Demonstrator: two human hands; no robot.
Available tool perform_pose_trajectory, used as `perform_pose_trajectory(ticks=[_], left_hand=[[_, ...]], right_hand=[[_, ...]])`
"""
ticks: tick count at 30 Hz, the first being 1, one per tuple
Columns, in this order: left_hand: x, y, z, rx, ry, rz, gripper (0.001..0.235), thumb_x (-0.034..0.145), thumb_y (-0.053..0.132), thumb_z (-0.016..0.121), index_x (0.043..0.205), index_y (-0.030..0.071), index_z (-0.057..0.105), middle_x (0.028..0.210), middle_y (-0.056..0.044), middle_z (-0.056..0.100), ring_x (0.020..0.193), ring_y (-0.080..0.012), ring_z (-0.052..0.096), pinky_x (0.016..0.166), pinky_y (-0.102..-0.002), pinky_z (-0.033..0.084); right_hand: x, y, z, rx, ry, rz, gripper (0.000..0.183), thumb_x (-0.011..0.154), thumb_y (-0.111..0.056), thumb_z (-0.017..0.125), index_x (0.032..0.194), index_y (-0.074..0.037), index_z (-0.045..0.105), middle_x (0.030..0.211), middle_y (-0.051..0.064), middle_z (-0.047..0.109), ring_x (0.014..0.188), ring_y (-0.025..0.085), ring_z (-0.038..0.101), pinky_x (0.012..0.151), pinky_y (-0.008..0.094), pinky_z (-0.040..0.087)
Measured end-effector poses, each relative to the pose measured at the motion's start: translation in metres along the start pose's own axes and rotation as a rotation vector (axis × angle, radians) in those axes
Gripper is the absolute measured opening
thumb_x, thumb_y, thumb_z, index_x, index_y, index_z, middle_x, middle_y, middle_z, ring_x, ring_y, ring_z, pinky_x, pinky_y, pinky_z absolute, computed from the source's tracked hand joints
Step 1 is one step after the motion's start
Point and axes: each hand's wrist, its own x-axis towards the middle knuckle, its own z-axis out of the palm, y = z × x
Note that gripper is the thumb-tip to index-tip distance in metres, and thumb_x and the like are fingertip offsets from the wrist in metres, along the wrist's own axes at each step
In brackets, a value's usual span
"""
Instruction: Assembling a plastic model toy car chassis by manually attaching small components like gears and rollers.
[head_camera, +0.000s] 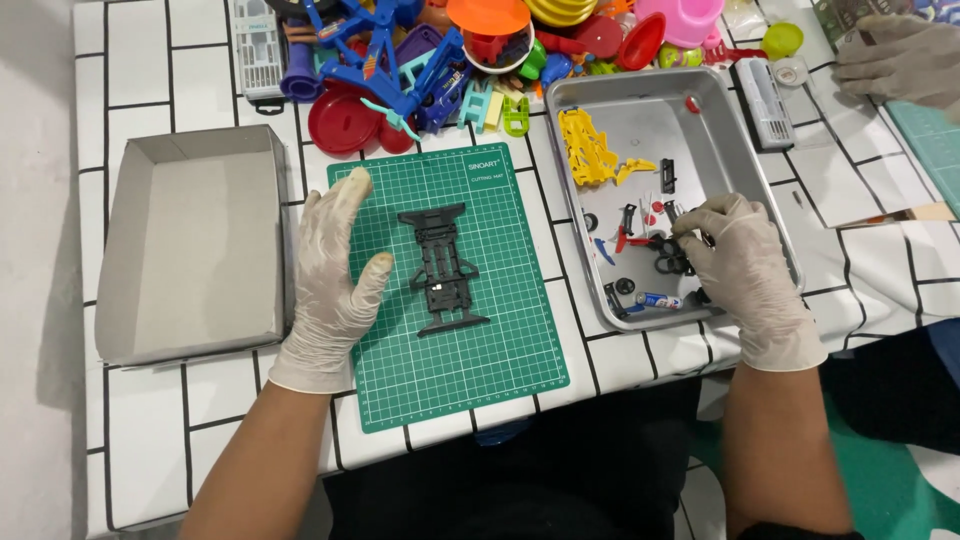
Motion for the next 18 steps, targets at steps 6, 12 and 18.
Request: perform_pose_trajectory(ticks=[6,12,18], left_hand=[[0.001,0.002,-0.002,-0.001,-0.031,-0.032,0.071,0.107,0.060,0.031,0.151,0.005,0.042,0.152,-0.017,0.052,0.144,-0.0358,0.048,0.125,-0.059,0.028],[0.000,0.000,0.000,0.018,-0.014,-0.020,0.069,0.108,0.057,0.032,0.151,0.004,0.044,0.152,-0.017,0.053,0.144,-0.0359,0.049,0.124,-0.059,0.029],[0.001,0.001,-0.002,0.007,-0.008,-0.014,0.069,0.108,0.057,0.033,0.150,0.003,0.045,0.151,-0.017,0.053,0.143,-0.0355,0.050,0.124,-0.057,0.030]], right_hand=[[0.010,-0.021,-0.029,0.092,-0.072,0.140,0.031,0.099,-0.008,0.061,0.128,-0.006,0.071,0.126,0.021,0.060,0.118,0.038,0.055,0.100,0.049,0.047],[0.030,-0.017,-0.025,0.056,-0.176,0.214,0.028,0.092,-0.013,0.067,0.119,-0.012,0.076,0.126,0.016,0.058,0.116,0.033,0.056,0.102,0.045,0.047],[0.044,-0.012,-0.013,-0.038,-0.149,0.060,0.028,0.089,-0.009,0.067,0.113,-0.017,0.081,0.118,0.017,0.067,0.110,0.037,0.057,0.099,0.045,0.048]])
